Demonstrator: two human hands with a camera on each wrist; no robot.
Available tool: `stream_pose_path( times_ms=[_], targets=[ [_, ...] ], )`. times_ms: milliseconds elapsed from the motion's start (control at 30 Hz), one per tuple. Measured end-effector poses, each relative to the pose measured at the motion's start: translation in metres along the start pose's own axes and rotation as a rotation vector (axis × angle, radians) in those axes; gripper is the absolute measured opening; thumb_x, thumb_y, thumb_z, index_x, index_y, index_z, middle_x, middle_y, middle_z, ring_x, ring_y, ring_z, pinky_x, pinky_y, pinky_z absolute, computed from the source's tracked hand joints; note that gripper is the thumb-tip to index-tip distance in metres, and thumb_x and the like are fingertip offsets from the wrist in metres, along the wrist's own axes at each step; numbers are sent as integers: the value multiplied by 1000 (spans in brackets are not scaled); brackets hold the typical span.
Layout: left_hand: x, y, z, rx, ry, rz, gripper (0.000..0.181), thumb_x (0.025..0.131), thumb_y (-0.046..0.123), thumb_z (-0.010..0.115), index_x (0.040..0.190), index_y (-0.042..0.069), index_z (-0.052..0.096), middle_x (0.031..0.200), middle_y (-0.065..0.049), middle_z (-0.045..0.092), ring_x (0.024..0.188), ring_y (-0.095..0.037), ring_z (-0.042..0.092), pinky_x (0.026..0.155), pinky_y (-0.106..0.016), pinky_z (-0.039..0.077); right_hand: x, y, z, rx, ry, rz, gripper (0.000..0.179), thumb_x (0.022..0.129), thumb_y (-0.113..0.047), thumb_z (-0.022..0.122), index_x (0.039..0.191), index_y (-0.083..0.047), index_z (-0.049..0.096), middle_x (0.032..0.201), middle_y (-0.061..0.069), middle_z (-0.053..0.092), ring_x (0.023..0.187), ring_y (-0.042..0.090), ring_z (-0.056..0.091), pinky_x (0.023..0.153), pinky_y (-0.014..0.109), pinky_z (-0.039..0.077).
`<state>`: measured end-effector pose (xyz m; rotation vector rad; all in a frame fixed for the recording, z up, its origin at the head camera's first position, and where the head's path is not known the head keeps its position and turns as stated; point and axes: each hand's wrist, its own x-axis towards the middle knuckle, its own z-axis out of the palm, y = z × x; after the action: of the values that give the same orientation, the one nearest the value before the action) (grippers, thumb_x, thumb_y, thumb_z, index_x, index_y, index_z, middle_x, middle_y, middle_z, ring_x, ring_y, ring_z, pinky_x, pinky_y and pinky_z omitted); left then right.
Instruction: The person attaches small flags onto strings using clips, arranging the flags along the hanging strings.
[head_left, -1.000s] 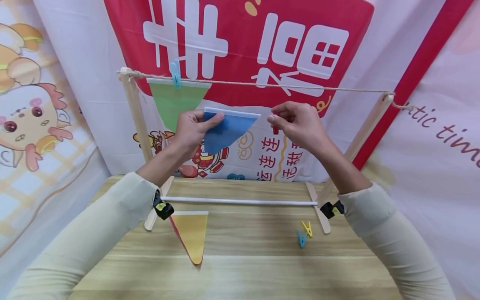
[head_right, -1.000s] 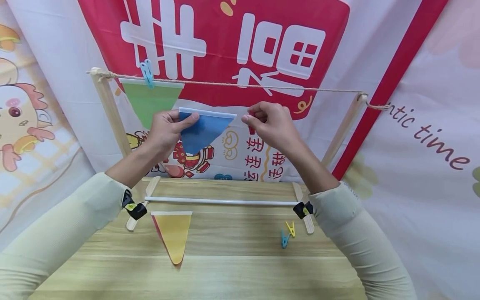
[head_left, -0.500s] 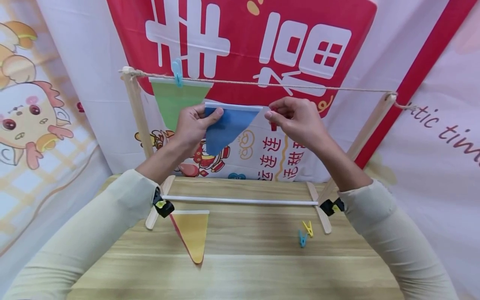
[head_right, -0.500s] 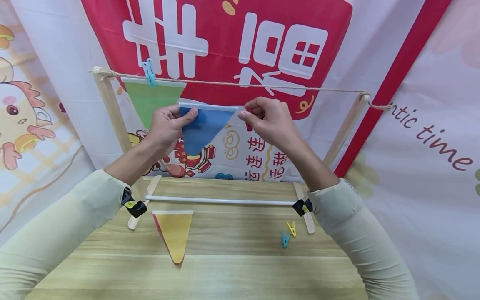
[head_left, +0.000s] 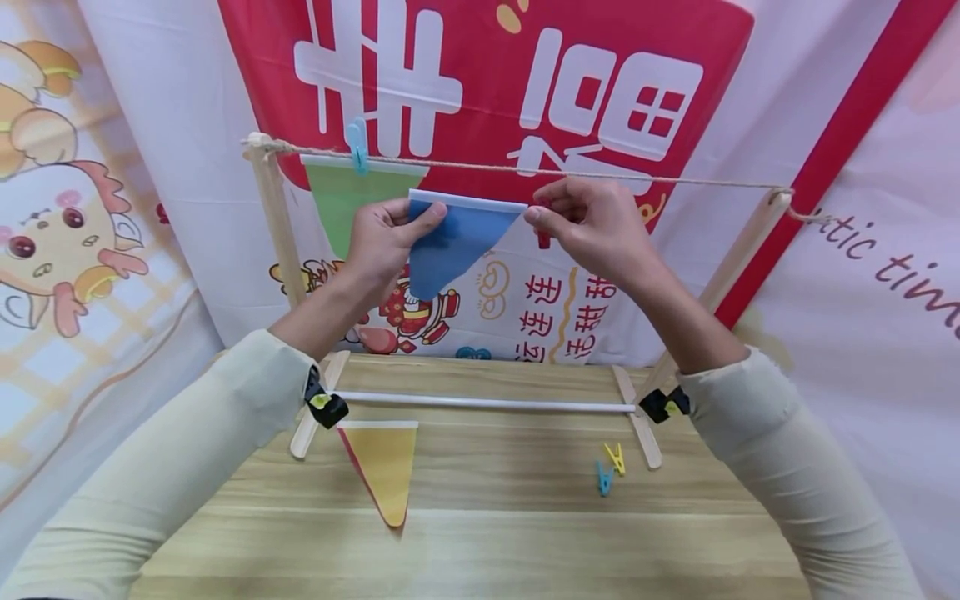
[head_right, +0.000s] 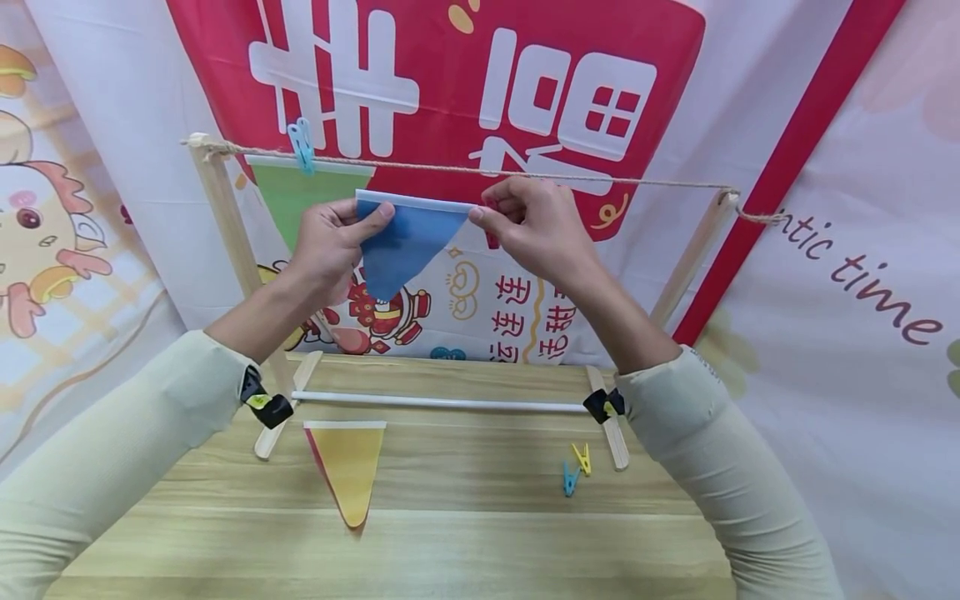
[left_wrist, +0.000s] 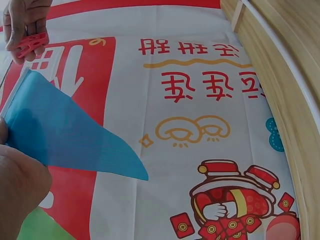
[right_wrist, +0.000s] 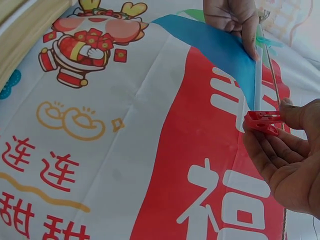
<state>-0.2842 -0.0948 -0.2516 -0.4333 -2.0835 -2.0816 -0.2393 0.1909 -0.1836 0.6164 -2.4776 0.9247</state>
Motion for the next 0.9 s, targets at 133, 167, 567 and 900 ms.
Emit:
stream_pose_path(
  times_ms=[133,167,567,900],
  targets=[
    [0,3,0,4,10,2,56,105,42,80,154,17,72,157,-3,72,150,-36,66,127,-70,47,2,-5,-2,6,5,-6,40,106,-40,80,136,-12,80,113,5,86,91,18,79,79,19,62],
    [0,4,1,4,12,2,56,104,43,81,154,18,72,156,-2,73,149,-35,66,126,-70,48,3,-7,-3,4,6,-11,41,105,-40,81,136,-12,80,113,5,85,91,18,79,80,20,63],
    [8,14,10,-51,24,-22,48,107,36,78,150,15,74,155,-6,73,149,-35,66,130,-63,47,12,-21,-11,2,9,-18,43,106,-42,80,138,-13,80,121,3,86,99,15,81,91,28,68],
    [12,16,17,-90,50,-28,47,106,36,80,147,13,76,155,-5,74,150,-33,65,133,-60,45,20,-29,-13,98,10,-6,41,106,-39,80,138,-13,80,124,7,85,109,19,84,101,35,69]
  ],
)
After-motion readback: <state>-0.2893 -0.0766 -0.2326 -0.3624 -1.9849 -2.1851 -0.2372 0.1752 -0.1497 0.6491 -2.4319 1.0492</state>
